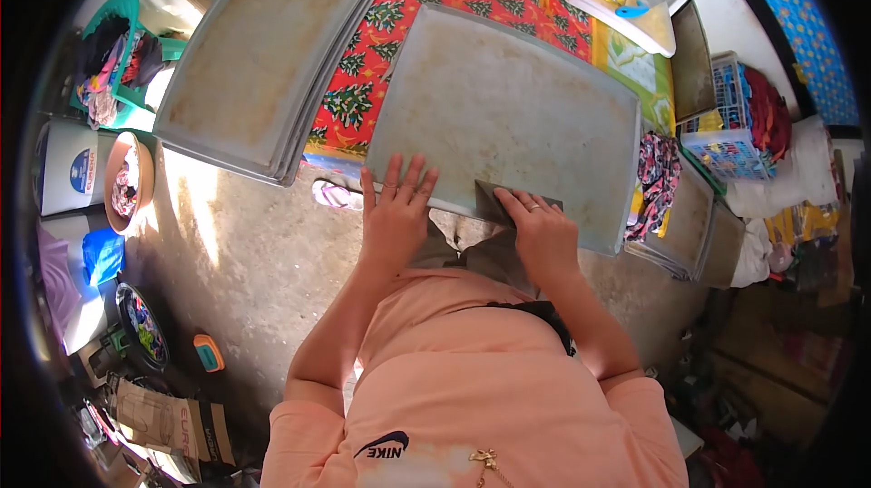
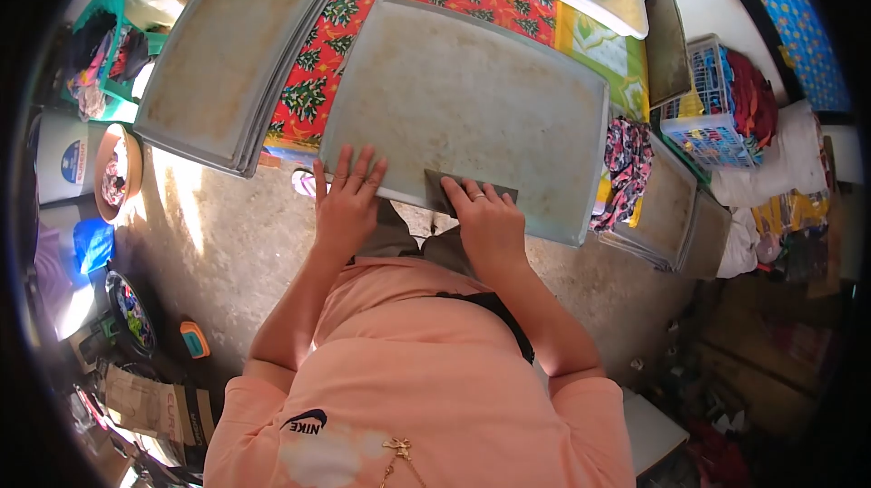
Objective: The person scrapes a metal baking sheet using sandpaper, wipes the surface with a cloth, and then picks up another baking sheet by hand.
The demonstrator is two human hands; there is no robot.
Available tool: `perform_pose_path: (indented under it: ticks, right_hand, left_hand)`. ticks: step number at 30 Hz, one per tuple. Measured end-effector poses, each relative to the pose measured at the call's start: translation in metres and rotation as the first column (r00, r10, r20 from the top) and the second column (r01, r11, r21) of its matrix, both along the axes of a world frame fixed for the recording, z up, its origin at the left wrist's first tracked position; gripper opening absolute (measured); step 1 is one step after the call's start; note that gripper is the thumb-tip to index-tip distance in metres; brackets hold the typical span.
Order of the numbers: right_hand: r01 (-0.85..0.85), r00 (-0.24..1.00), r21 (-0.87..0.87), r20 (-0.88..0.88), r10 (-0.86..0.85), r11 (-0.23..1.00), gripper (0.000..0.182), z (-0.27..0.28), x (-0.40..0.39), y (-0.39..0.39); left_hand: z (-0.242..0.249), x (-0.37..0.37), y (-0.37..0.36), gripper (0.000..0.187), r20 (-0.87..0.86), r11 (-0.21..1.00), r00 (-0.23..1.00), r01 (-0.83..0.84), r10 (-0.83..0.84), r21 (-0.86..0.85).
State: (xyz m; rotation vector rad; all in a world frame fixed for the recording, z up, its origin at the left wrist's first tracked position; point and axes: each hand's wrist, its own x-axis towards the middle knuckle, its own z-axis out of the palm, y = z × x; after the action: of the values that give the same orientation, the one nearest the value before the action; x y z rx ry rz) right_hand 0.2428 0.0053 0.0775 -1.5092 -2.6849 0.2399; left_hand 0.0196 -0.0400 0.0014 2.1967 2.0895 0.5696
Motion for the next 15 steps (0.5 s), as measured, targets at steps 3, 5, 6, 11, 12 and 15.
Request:
perform_pose_path:
  ticks: [3,5,6,11,12,15]
  right_hand:
    - [-0.037,0.997,0.090,0.071,0.031,0.995,0.046,-0.010,0.002,-0.010]
    - [-0.012,0.998,0.126,0.063,0.004,0.992,0.046,-0.011,-0.002,-0.014]
    - [0.003,0.998,0.140,0.061,-0.011,0.990,0.046,-0.011,-0.003,-0.016]
    - [-0.003,0.998,0.116,0.064,-0.004,0.993,0.045,-0.012,0.001,-0.016]
    - [-0.025,0.997,0.121,0.078,0.016,0.992,0.045,-0.013,0.002,-0.016]
    - [-0.091,0.995,0.160,0.050,0.084,0.983,0.047,-0.012,0.002,-0.020]
  left_hand:
    - [0.000,-0.001,0.000,0.061,0.009,1.000,1.000,0.003,-0.003,0.011]
    - [0.001,-0.001,0.001,0.060,0.015,1.000,1.000,0.006,-0.006,0.019]
    - [0.001,-0.001,0.000,0.060,0.020,1.000,1.000,0.010,-0.010,0.019]
    - [0.002,0.000,0.000,0.060,0.006,1.000,1.000,0.005,-0.005,0.005]
    - [0.002,0.000,0.001,0.060,0.004,1.000,1.000,0.002,-0.002,0.013]
    - [0.001,-0.001,0.000,0.060,0.012,1.000,1.000,0.009,-0.009,0.020]
